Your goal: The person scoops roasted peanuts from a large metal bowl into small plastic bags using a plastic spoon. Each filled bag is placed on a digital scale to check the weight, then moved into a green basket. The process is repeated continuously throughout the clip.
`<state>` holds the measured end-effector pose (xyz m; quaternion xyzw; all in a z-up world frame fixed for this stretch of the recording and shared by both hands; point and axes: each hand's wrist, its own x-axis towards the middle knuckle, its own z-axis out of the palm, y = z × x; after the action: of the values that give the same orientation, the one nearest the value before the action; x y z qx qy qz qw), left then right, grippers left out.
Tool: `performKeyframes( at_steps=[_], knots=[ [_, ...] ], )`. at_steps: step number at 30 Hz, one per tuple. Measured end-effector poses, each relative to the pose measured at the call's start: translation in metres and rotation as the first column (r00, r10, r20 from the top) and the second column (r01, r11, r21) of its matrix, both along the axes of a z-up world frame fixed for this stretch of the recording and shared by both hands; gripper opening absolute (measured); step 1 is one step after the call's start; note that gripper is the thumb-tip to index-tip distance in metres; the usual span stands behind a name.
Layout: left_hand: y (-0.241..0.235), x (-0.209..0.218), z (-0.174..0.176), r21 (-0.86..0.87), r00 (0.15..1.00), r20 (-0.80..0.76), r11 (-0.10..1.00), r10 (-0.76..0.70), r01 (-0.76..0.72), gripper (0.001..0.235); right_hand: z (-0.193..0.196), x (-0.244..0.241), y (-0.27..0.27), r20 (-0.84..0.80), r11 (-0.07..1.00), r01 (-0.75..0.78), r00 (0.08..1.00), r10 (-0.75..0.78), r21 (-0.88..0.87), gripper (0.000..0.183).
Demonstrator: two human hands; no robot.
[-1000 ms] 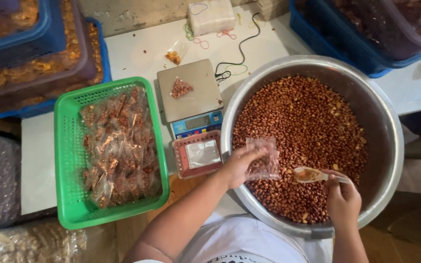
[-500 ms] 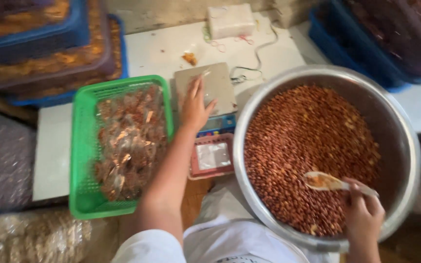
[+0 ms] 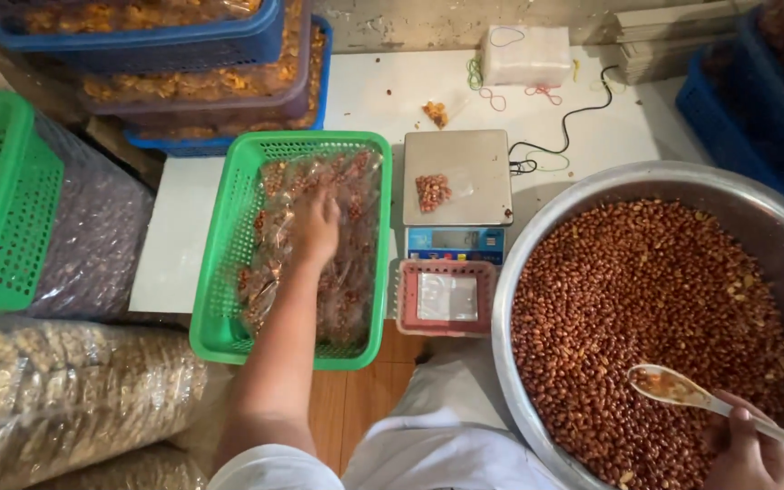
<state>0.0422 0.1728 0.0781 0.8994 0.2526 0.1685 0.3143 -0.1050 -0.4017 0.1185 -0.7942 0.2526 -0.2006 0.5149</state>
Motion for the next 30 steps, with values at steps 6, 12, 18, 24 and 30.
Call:
performKeyframes(
  at_steps=[6,12,18,24,30],
  knots=[
    [0.014,0.013,-0.045,0.132,0.937,-0.343,0.984,-0.068,0.12,0.081,-0.008,0.027,-0.032,0.036,0.983,-0.127,0.99,0.133,-0.135,0.014],
    [-0.129,-0.019,0.041,0.166,0.889,-0.147,0.875,-0.433,0.454,0.036,0.041,0.124,-0.045,-0.047,0.964,-0.141,0.99,0.133,-0.227,0.023],
    [-0.15,-0.045,-0.146,0.059,0.539,-0.558,0.618,-0.631,0.784,0.048,0.008,0.202,-0.036,0.122,0.834,-0.145,0.962,0.245,-0.533,0.033],
    [-0.155,-0.046,-0.128,0.123,0.548,-0.549,0.587,-0.632,0.8,0.058,-0.05,0.155,-0.023,-0.122,0.895,-0.421,0.906,0.406,-0.15,0.024],
    [-0.192,-0.038,0.003,-0.424,0.865,-0.078,0.802,-0.495,0.421,0.022,-0.018,0.083,-0.02,-0.191,0.875,-0.332,0.89,0.414,0.351,0.026]
  ],
)
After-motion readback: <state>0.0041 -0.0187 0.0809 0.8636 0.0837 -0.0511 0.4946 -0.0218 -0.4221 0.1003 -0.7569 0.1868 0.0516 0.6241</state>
